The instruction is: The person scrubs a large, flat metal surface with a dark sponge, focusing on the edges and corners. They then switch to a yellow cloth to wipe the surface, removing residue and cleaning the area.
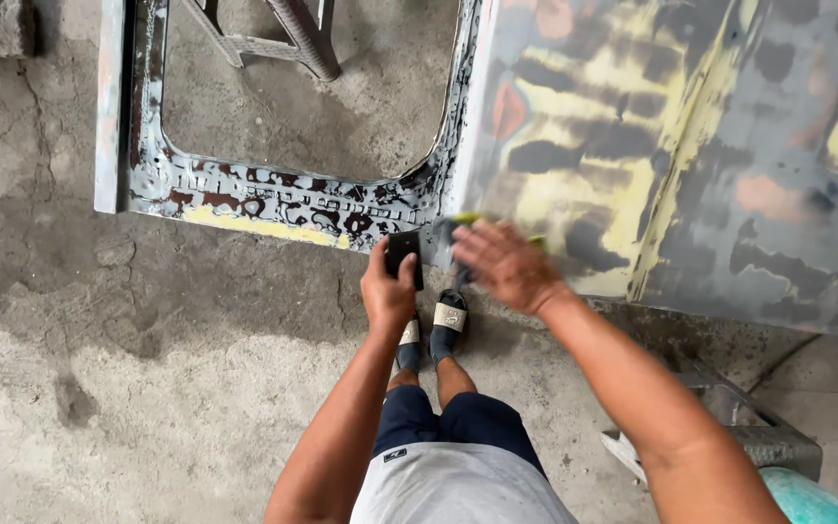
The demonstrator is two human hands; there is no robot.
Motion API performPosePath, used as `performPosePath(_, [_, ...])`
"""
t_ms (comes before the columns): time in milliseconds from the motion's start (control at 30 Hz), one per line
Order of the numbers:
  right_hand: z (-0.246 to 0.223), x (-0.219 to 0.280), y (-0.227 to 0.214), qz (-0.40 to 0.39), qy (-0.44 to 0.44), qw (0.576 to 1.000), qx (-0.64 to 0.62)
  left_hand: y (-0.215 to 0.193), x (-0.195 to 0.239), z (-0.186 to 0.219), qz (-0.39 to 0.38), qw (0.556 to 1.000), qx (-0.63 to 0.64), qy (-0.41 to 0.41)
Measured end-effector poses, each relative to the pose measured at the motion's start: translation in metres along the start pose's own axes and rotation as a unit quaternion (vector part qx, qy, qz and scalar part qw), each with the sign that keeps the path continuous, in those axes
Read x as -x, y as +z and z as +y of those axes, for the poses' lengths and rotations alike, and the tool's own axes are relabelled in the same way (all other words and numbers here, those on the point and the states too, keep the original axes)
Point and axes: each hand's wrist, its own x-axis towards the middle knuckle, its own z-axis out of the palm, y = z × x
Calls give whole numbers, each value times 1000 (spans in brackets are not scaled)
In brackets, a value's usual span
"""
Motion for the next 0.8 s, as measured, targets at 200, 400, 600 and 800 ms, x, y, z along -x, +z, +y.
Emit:
performPosePath(200, [71,9,-27,-3,407,913,34,40,-22,44,-56,968,-210,126])
performPosePath(400, [48,6,-21,12,368,929,44,46,17,53,-79,948,-218,218])
performPosePath(600, [84,-16,-34,-23,316,948,-10,59,-7,49,-88,960,-189,187])
performPosePath(800, [137,-53,-29,20,342,939,18,112,-70,83,-32,960,-184,207])
